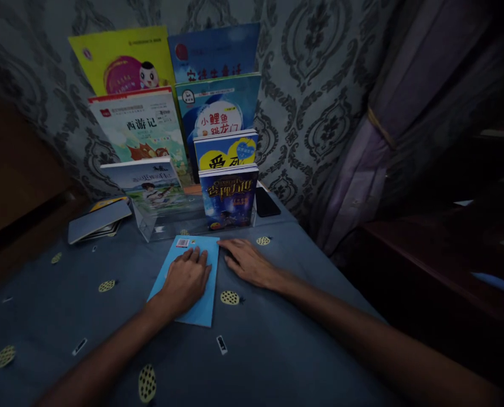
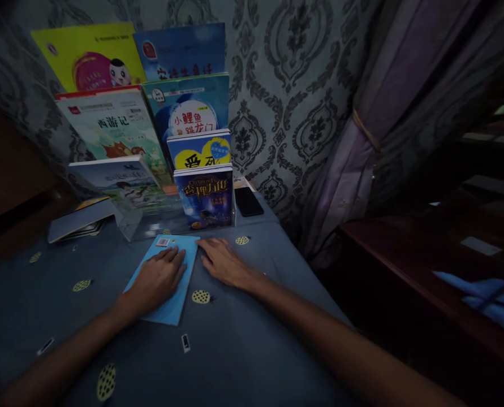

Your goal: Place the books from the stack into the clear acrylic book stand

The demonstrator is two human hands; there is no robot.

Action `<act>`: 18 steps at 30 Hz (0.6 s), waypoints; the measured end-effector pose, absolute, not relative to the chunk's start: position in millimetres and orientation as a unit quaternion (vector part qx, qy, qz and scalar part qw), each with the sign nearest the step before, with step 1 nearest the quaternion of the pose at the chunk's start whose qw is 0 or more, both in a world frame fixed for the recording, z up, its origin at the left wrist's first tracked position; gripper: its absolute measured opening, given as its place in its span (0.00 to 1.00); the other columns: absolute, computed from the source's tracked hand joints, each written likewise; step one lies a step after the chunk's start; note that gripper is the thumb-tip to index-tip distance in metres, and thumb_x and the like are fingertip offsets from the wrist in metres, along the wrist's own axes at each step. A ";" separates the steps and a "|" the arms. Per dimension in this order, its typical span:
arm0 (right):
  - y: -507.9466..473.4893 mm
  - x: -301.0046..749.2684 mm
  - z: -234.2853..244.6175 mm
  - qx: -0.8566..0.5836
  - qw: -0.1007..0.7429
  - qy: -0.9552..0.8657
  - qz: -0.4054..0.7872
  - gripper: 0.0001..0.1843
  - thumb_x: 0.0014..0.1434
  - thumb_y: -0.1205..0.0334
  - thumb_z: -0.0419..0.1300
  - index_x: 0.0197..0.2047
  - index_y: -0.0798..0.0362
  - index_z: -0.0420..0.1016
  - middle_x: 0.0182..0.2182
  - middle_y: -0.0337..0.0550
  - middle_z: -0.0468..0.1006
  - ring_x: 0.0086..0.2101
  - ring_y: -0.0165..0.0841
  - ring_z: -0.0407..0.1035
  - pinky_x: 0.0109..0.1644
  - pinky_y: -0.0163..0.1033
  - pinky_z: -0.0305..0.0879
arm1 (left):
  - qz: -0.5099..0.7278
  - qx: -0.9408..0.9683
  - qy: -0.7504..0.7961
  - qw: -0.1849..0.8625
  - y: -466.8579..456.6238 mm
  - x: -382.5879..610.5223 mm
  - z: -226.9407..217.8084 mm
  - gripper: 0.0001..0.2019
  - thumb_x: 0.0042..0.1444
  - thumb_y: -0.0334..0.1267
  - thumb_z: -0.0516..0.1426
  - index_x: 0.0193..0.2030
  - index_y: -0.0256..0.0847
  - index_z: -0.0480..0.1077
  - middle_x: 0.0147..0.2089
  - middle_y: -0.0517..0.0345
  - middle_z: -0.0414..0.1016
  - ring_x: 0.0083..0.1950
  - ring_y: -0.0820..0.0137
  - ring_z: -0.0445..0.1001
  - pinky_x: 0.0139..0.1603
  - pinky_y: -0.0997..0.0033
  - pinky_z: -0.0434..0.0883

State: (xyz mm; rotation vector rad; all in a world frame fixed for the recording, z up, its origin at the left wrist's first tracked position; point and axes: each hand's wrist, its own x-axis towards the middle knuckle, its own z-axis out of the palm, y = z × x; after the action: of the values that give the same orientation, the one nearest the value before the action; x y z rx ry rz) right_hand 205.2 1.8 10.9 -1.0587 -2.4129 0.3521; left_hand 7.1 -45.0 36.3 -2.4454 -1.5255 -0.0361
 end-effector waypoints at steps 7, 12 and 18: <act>31.5 193.5 3.4 -0.373 0.234 -0.889 0.122 0.22 0.67 0.65 0.52 0.63 0.53 0.68 0.61 0.55 0.72 0.62 0.43 0.63 0.65 0.57 0.58 | -0.022 -0.837 -0.529 0.136 -32.4 5.3 33.7 0.17 0.68 0.36 0.50 0.60 0.31 0.68 0.60 0.36 0.73 0.62 0.53 0.71 0.59 0.56 0.71; 38.8 189.4 1.6 -0.374 0.236 -0.888 0.124 0.21 0.68 0.63 0.53 0.62 0.53 0.69 0.61 0.54 0.72 0.63 0.43 0.63 0.65 0.55 0.58 | -0.026 -0.834 -0.534 0.132 -28.2 2.3 35.4 0.18 0.69 0.36 0.50 0.60 0.32 0.68 0.62 0.39 0.72 0.62 0.54 0.71 0.59 0.56 0.71; 37.8 188.2 2.9 -0.381 0.212 -0.891 0.126 0.21 0.70 0.60 0.50 0.64 0.53 0.68 0.63 0.54 0.69 0.64 0.43 0.60 0.66 0.56 0.56 | -0.050 -0.858 -0.503 0.089 -26.2 -9.3 35.1 0.18 0.68 0.37 0.50 0.61 0.36 0.69 0.64 0.44 0.71 0.64 0.56 0.70 0.63 0.55 0.68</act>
State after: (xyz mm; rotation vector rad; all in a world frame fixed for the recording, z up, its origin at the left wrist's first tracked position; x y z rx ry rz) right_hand 188.2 37.8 2.9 -1.0576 -2.4748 0.3490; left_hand -9.3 -26.2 35.1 -2.5539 -1.4967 -0.1481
